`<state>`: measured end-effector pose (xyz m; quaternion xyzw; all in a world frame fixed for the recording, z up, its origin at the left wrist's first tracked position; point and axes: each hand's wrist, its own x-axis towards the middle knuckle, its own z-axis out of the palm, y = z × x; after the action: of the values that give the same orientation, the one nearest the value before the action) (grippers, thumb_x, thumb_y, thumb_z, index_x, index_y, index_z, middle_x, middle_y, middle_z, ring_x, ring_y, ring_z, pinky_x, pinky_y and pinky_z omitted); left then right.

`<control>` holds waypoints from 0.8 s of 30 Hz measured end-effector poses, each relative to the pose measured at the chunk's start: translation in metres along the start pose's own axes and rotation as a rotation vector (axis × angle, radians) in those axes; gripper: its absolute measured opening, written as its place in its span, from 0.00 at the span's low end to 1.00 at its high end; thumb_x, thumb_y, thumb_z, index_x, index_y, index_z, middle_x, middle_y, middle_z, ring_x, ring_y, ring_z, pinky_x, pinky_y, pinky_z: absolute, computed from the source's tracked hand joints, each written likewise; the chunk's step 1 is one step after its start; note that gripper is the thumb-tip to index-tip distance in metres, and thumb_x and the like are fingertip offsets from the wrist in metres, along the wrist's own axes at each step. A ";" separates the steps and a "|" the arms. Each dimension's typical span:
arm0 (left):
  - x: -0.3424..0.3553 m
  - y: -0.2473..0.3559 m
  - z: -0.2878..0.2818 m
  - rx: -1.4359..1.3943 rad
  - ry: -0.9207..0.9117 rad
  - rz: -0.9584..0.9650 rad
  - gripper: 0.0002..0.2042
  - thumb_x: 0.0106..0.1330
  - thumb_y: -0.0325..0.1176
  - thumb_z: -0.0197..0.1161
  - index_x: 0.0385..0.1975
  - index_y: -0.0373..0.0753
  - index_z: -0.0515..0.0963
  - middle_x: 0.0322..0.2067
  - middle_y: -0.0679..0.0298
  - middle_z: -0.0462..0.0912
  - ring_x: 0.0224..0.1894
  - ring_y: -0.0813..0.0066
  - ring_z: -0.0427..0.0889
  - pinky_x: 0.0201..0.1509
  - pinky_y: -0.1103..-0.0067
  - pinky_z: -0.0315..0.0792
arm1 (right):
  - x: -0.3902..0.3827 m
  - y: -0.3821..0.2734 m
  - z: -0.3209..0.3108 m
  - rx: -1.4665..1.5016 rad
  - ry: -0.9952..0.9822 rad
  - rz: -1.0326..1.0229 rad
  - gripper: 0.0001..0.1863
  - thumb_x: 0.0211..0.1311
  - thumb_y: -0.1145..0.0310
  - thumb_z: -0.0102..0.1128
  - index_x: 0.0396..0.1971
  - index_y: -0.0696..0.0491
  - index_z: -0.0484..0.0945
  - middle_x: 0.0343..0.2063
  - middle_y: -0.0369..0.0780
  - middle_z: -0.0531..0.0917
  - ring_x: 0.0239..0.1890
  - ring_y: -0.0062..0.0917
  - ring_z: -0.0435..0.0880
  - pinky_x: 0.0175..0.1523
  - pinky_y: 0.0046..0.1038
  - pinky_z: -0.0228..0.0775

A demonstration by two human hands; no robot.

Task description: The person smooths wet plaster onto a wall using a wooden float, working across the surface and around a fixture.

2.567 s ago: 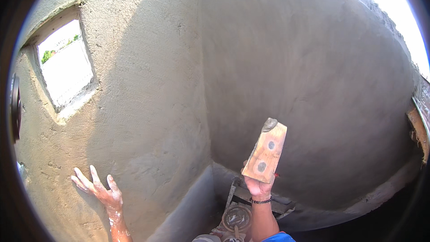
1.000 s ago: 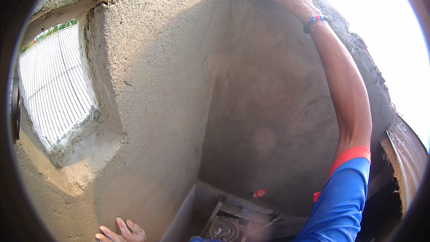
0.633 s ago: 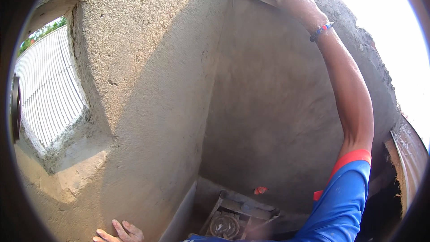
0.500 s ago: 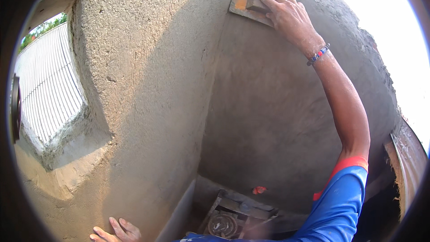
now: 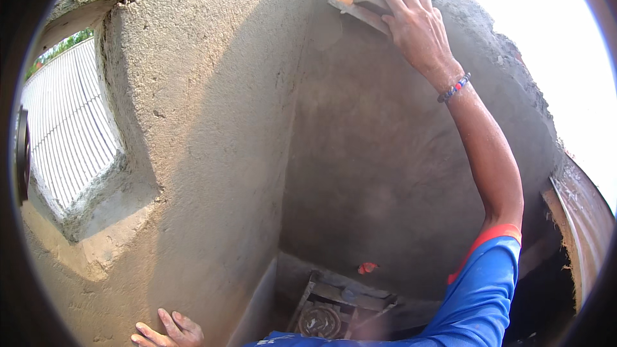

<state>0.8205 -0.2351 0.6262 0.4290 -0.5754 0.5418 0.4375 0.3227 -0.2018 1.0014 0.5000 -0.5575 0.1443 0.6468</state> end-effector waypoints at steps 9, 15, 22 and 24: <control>-0.011 -0.008 0.004 0.004 -0.013 -0.038 0.14 0.74 0.46 0.54 0.53 0.51 0.79 0.69 0.44 0.62 0.75 0.32 0.48 0.73 0.43 0.45 | -0.054 -0.061 0.035 -0.012 -0.395 -0.192 0.29 0.63 0.75 0.56 0.65 0.41 0.69 0.41 0.34 0.77 0.46 0.30 0.74 0.47 0.32 0.67; -0.015 -0.007 0.010 -0.046 0.013 -0.001 0.14 0.74 0.46 0.54 0.53 0.51 0.79 0.69 0.44 0.62 0.75 0.33 0.48 0.73 0.43 0.45 | 0.012 -0.024 -0.003 0.055 -0.068 0.020 0.29 0.64 0.69 0.61 0.67 0.45 0.69 0.46 0.41 0.80 0.47 0.36 0.77 0.54 0.34 0.70; -0.031 -0.015 0.008 0.167 -0.113 0.104 0.14 0.73 0.46 0.55 0.52 0.50 0.79 0.69 0.43 0.63 0.75 0.32 0.48 0.73 0.43 0.45 | 0.052 -0.003 0.020 0.049 -0.069 0.003 0.24 0.63 0.66 0.56 0.59 0.57 0.75 0.56 0.50 0.80 0.59 0.46 0.77 0.63 0.39 0.69; -0.030 -0.014 0.010 0.132 -0.089 0.059 0.14 0.73 0.46 0.55 0.52 0.50 0.79 0.69 0.43 0.63 0.75 0.32 0.48 0.73 0.43 0.45 | 0.013 -0.029 0.024 0.058 -0.261 -0.026 0.29 0.64 0.70 0.62 0.66 0.46 0.69 0.44 0.41 0.80 0.46 0.37 0.77 0.52 0.35 0.71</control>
<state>0.8410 -0.2452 0.6008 0.4633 -0.5697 0.5716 0.3662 0.3346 -0.2391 0.9956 0.5403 -0.6258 0.0858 0.5560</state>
